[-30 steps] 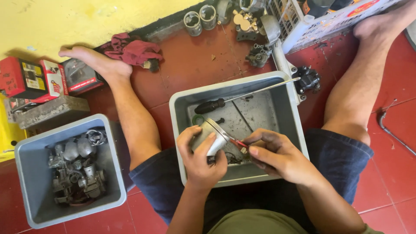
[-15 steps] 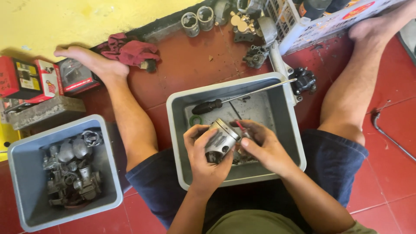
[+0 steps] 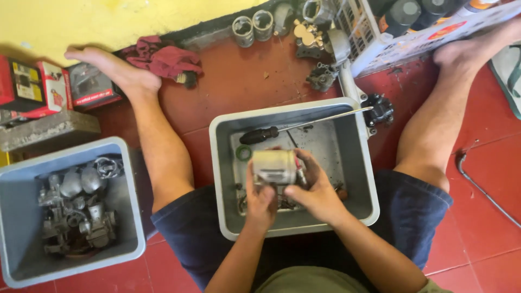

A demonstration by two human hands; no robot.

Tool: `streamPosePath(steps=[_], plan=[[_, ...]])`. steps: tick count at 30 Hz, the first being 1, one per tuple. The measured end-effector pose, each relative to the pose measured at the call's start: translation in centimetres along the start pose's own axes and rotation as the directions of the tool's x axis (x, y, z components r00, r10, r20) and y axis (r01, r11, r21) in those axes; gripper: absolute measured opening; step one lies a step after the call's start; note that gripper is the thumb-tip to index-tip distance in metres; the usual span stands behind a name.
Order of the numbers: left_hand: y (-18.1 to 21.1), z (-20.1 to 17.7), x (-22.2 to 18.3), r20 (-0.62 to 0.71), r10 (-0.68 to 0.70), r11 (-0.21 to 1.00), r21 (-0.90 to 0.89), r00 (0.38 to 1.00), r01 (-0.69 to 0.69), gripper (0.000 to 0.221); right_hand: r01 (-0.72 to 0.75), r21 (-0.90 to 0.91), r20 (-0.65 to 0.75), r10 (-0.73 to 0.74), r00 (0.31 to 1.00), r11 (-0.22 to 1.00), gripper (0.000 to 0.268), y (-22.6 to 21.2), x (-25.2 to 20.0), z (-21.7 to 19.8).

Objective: Cleaning a motorcycle piston using a brush and a small tool to remove carbon buildup while sitting on the floor.

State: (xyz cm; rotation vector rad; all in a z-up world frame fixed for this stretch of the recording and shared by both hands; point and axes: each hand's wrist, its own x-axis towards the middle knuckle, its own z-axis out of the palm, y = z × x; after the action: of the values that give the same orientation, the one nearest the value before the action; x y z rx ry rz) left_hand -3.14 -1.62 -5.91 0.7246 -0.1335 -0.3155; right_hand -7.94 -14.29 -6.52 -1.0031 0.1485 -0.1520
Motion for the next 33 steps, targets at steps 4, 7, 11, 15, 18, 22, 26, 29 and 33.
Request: streamPosePath(steps=[4,7,11,15,18,22,26,29,33], plan=[[0.2,0.7,0.8,-0.307,-0.043,0.981,-0.194,0.951,-0.019,0.05,-0.138,-0.296,-0.068,0.123,0.99,0.945,0.083,0.1,-0.9,1.6],[0.3,-1.3,2.1,-0.375,-0.055,0.951,-0.302,0.925,-0.066,0.031,-0.19,-0.588,-0.039,0.207,0.978,0.786,0.055,-2.5,-1.0,2.6],[0.9,-3.5,2.6,-0.223,0.102,0.958,-0.24,0.97,-0.156,0.035,-0.23,-0.759,-0.063,0.283,0.957,0.61,0.031,-7.0,-1.5,5.7],[1.9,-2.6,2.9,-0.218,0.21,0.952,-0.177,0.953,-0.25,0.033,-0.221,-0.714,-0.021,0.295,0.955,0.665,0.035,-7.0,-2.2,7.2],[2.9,-1.5,2.9,-0.187,0.347,0.934,-0.02,0.919,-0.356,0.034,-0.18,-0.741,-0.013,0.254,0.967,0.647,0.032,-6.8,-2.8,7.4],[3.7,-0.8,2.8,-0.139,0.43,0.903,0.08,0.892,-0.422,0.041,-0.126,-0.745,0.018,0.209,0.978,0.655,0.032,-7.2,-2.9,7.9],[3.8,-0.7,2.7,-0.089,0.48,0.873,0.144,0.873,-0.466,0.046,-0.078,-0.77,0.036,0.165,0.986,0.634,0.032,-7.8,-2.8,8.3],[4.5,-0.3,2.6,-0.034,0.532,0.812,0.302,0.846,-0.499,0.049,-0.024,-0.803,0.069,0.133,0.989,0.595,0.035,-8.6,-2.8,8.6],[5.0,0.1,2.7,0.049,0.581,0.718,0.439,0.812,-0.54,0.051,0.044,-0.876,0.071,0.04,0.997,0.481,0.037,-8.7,-3.3,8.6]])
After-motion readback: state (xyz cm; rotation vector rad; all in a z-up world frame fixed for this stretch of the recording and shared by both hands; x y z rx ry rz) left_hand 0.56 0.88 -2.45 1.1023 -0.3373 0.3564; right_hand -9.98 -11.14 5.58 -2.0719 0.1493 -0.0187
